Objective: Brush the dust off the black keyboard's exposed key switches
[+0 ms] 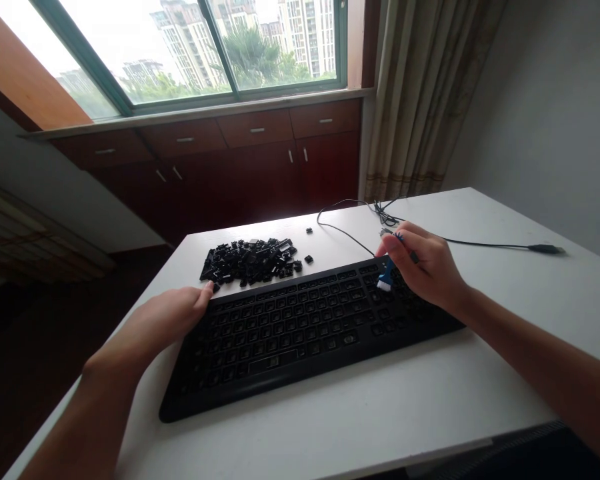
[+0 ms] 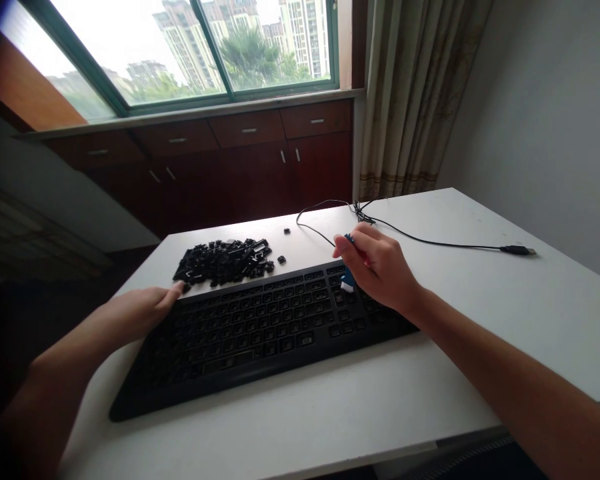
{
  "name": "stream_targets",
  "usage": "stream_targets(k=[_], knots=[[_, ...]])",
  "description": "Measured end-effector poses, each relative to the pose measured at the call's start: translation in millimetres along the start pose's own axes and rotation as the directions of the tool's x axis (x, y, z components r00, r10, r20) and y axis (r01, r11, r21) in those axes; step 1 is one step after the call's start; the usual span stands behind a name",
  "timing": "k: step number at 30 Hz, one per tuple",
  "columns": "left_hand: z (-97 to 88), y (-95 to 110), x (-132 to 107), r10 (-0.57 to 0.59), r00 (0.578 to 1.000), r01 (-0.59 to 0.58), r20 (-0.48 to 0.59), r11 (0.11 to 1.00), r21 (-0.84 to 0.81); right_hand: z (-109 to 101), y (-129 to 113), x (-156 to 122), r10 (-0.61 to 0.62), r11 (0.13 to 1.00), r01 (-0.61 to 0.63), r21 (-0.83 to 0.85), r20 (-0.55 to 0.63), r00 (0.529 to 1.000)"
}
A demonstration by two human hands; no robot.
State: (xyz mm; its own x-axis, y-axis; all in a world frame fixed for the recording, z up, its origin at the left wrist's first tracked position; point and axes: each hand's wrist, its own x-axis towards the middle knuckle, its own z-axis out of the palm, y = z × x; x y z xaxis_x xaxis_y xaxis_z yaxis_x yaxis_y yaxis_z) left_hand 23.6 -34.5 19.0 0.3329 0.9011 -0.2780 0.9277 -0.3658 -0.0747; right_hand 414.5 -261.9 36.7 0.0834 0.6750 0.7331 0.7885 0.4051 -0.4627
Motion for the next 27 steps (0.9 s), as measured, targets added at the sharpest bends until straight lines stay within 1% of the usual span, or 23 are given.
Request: stream_targets(k=[4, 8, 19, 27], knots=[[0.2, -0.7, 1.6, 0.001, 1.0, -0.001, -0.003, 1.0, 0.009, 0.9, 1.5, -0.6, 0.008, 1.0, -0.008, -0.003, 0.028, 1.0], [1.5, -2.9, 4.1, 0.009, 1.0, -0.009, 0.015, 1.0, 0.016, 1.0, 1.7, -0.2, 0.006, 1.0, -0.006, -0.004, 0.044, 0.999], [2.8, -5.4, 5.4, -0.003, 1.0, 0.003, 0.012, 1.0, 0.007, 1.0, 1.8, -1.2, 0.002, 1.0, -0.002, -0.013, 0.015, 1.0], [0.5, -2.5, 3.2, 0.01, 1.0, -0.01, 0.006, 1.0, 0.019, 1.3, 1.1, -2.5, 0.01, 1.0, -0.01, 0.01, 0.051, 0.999]])
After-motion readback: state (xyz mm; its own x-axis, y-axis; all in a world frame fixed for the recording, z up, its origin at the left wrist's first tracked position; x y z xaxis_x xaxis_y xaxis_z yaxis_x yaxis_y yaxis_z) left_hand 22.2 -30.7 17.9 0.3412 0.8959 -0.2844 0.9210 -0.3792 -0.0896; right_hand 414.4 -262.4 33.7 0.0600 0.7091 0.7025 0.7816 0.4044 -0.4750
